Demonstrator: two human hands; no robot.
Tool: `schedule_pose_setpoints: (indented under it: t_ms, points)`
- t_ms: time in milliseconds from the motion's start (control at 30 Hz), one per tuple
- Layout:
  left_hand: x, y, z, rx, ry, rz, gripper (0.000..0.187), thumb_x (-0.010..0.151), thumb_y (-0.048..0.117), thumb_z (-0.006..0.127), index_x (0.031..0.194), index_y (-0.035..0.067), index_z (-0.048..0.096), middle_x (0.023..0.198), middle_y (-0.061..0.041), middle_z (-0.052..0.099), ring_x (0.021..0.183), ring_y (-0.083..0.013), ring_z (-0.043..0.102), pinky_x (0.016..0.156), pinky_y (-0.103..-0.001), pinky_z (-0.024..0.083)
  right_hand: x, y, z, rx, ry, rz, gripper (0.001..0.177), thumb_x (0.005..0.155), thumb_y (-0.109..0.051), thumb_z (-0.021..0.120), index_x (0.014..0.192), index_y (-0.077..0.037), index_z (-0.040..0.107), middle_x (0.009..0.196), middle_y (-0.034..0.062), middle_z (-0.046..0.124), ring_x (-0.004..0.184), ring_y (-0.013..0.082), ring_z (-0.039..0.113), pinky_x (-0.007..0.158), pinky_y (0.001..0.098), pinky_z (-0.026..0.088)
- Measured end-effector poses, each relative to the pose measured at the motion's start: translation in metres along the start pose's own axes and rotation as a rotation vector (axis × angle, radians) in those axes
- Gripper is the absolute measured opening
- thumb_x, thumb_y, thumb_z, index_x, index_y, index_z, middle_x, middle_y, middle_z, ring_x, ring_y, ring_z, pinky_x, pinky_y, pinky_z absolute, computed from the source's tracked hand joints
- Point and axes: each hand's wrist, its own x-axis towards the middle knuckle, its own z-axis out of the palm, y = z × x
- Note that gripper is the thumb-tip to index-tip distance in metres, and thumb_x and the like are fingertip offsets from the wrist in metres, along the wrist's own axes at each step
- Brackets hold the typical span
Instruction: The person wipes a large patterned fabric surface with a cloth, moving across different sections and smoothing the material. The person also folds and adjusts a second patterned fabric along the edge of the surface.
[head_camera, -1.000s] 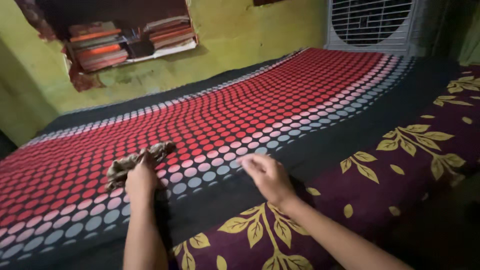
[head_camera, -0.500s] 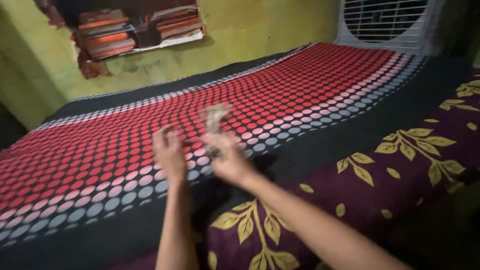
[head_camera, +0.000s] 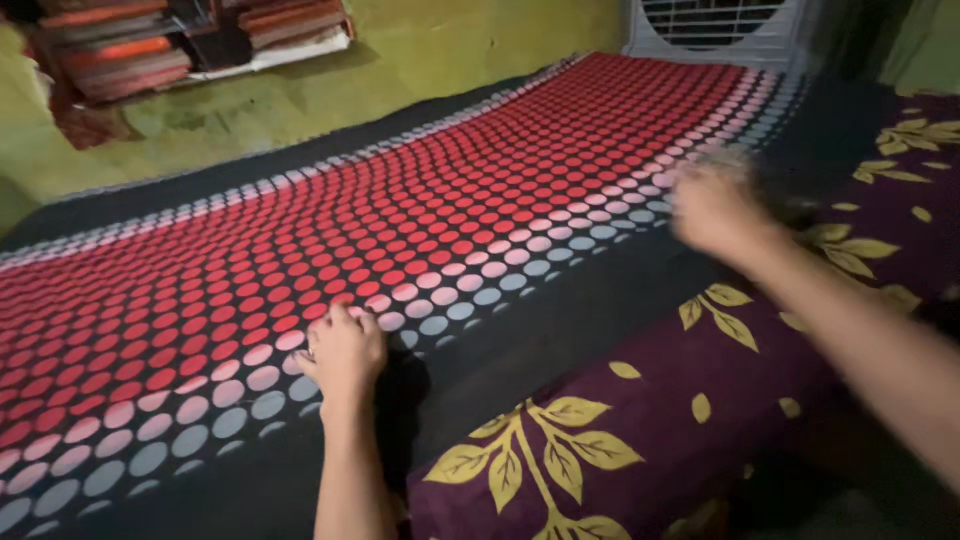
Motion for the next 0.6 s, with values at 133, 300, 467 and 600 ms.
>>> schedule_pose_setpoints:
  t_ms: [133, 300, 467, 600]
  points:
    - [0.003, -0.023, 0.003, 0.059, 0.028, 0.126, 0.062, 0.086, 0.037, 0.057, 0.142, 0.010, 0.052, 0.135, -0.018, 0.060, 0.134, -0.0371, 0.050, 0.112, -0.070, 0.024, -0.062, -0.182, -0.067, 0.755, 0.600, -0.668, 0.055, 0.081, -0.010, 0.055, 0.134, 0.001, 0.061, 0.135, 0.0257, 0.058, 0.129, 0.0415, 0.054, 0.108, 0.0474, 0.043]
    - [-0.012, -0.026, 0.000, 0.099, 0.086, 0.168, 0.050, 0.097, 0.034, 0.050, 0.140, 0.010, 0.053, 0.141, -0.017, 0.058, 0.137, -0.0415, 0.046, 0.111, -0.071, 0.023, -0.082, -0.197, -0.077, 0.687, -0.262, -0.741, 0.024, 0.088, -0.016, 0.060, 0.108, -0.018, 0.073, 0.115, 0.0031, 0.072, 0.114, 0.0308, 0.065, 0.094, 0.0439, 0.054]
    - [-0.019, -0.011, -0.003, 0.059, -0.004, 0.173, 0.045, 0.101, 0.033, 0.047, 0.139, 0.011, 0.054, 0.140, -0.018, 0.059, 0.140, -0.0402, 0.046, 0.114, -0.069, 0.023, -0.048, 0.011, 0.001, 0.507, -0.170, -0.062, 0.035, 0.087, -0.010, 0.065, 0.111, -0.032, 0.078, 0.113, 0.0007, 0.078, 0.099, 0.0223, 0.077, 0.096, 0.0388, 0.058]
    - [-0.017, 0.001, -0.005, 0.116, -0.036, 0.131, 0.049, 0.100, 0.035, 0.048, 0.142, 0.011, 0.053, 0.143, -0.016, 0.058, 0.136, -0.0365, 0.051, 0.117, -0.065, 0.027, -0.019, 0.023, 0.003, 0.438, 0.613, -0.134, 0.038, 0.086, -0.004, 0.064, 0.123, -0.007, 0.072, 0.126, 0.0185, 0.073, 0.112, 0.0356, 0.070, 0.099, 0.0439, 0.052]
